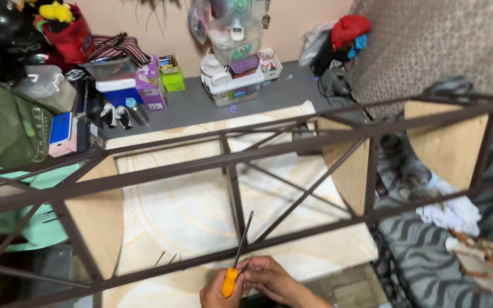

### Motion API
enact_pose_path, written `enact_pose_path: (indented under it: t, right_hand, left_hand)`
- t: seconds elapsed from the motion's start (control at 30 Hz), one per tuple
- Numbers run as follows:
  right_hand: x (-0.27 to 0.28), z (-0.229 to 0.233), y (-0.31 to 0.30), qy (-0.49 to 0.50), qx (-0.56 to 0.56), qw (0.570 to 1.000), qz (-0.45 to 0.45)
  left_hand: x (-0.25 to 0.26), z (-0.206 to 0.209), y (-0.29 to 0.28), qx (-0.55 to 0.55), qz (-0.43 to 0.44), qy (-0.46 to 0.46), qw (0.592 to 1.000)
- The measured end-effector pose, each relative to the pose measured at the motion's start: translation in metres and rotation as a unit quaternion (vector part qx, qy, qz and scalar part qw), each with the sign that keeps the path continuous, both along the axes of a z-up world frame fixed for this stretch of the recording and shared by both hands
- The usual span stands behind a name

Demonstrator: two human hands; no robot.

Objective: The person uses a yellow-handled screwdriver to tighten screws at multiple joints of a brown metal shelving frame. The person holds the frame steady with one hand while turning the screwdriver with the other, moving along the frame to secure several connection points.

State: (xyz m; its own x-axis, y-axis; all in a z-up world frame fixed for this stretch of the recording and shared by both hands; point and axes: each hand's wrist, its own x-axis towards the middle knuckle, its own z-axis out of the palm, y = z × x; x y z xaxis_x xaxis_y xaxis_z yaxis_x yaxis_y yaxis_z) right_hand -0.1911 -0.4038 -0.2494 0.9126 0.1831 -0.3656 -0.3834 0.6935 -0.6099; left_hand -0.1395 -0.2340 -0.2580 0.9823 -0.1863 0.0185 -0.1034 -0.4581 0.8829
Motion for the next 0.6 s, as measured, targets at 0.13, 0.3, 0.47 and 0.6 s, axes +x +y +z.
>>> enact_pose_path:
  t: [0.13, 0.3, 0.47, 0.6]
  right_hand:
    - [0.018, 0.009, -0.042, -0.042, -0.021, 0.998, -0.035]
    - [0.051, 0.031, -0.123, 0.004, 0.055, 0.982, -0.179]
    - [0.067, 0.045, -0.169, -0.038, 0.055, 0.981, -0.183]
    - [0.081, 0.044, -0.176, -0.049, 0.044, 0.984, -0.167]
  left_hand:
    - [0.011, -0.014, -0.035, -0.053, -0.026, -0.101, 0.993]
    - [0.009, 0.006, -0.058, -0.035, -0.051, -0.143, 0.988]
    - [-0.004, 0.040, -0.074, 0.016, -0.033, -0.093, 0.995]
    - [-0.005, 0.060, -0.080, 0.033, -0.016, -0.090, 0.995]
